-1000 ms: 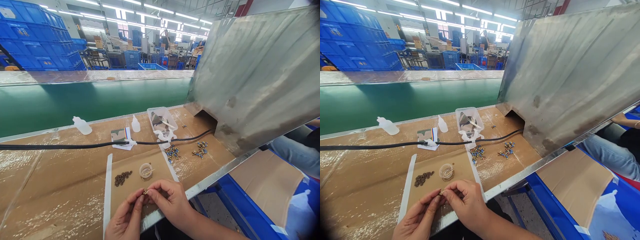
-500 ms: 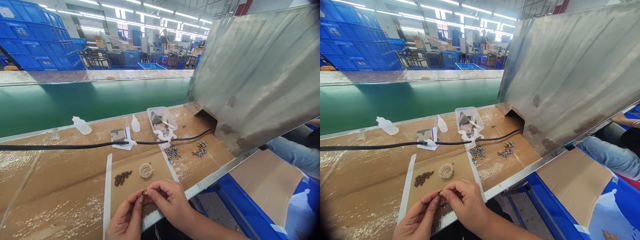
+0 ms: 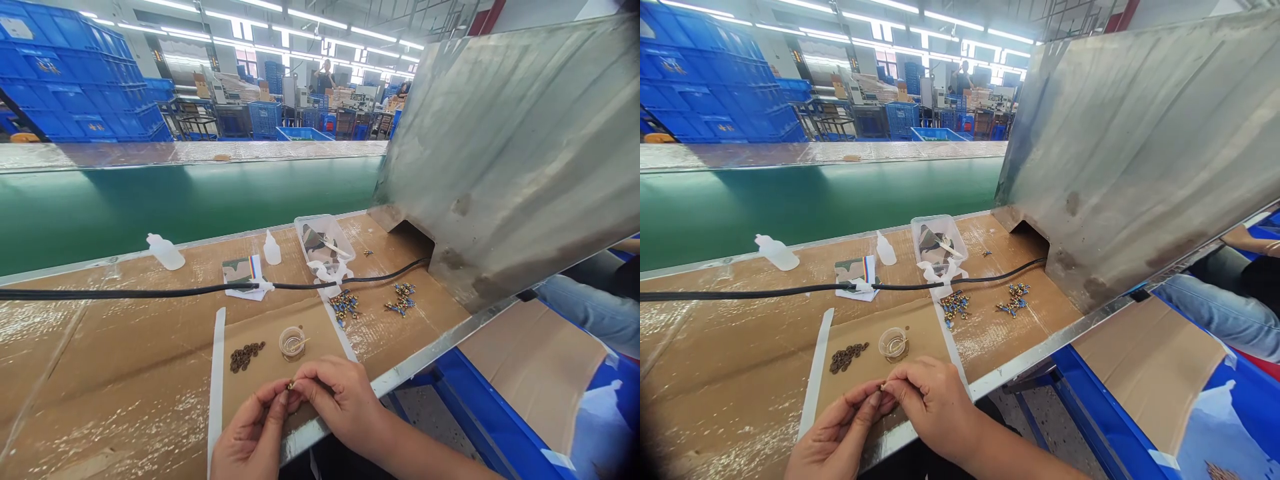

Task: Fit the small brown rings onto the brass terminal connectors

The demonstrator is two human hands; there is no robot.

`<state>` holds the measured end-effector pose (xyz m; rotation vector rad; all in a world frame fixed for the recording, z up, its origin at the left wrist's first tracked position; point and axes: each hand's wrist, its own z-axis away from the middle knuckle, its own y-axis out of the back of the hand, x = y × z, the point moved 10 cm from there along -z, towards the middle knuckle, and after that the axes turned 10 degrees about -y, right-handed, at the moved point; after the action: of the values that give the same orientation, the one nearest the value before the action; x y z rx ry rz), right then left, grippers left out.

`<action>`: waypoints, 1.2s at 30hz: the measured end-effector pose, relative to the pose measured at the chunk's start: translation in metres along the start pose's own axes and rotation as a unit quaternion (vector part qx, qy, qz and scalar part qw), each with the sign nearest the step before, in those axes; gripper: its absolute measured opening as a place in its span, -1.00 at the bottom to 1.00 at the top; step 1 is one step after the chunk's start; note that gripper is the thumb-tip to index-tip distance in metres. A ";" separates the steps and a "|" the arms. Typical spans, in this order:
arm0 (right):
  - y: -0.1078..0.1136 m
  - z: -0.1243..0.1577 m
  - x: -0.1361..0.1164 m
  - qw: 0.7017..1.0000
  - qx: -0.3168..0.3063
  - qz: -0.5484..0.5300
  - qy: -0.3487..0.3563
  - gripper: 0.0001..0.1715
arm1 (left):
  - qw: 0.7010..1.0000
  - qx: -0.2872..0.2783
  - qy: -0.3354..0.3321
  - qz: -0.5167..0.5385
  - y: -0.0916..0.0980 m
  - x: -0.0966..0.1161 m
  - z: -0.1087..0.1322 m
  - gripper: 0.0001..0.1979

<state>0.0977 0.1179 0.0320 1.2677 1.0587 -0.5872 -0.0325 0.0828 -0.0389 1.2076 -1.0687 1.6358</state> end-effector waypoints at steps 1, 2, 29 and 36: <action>0.000 -0.001 0.000 1.000 -0.005 -0.003 -0.001 -0.80 | 1.000 -0.003 0.002 -0.001 0.000 -0.001 0.000 -0.70; 0.000 -0.002 0.001 1.000 -0.009 -0.010 -0.003 -0.79 | 1.000 -0.005 0.005 0.000 -0.001 -0.002 -0.001 -0.69; 0.002 -0.004 0.009 0.998 -0.018 -0.058 -0.030 -0.80 | 0.999 -0.027 0.019 0.009 -0.006 -0.005 -0.002 -0.71; 0.006 -0.002 0.009 0.998 -0.031 -0.047 -0.023 -0.82 | 0.997 -0.070 0.017 -0.015 -0.012 0.001 0.000 -0.76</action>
<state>0.1056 0.1232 0.0269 1.1512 1.0936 -0.6472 -0.0214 0.0867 -0.0361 1.0965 -1.1196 1.5272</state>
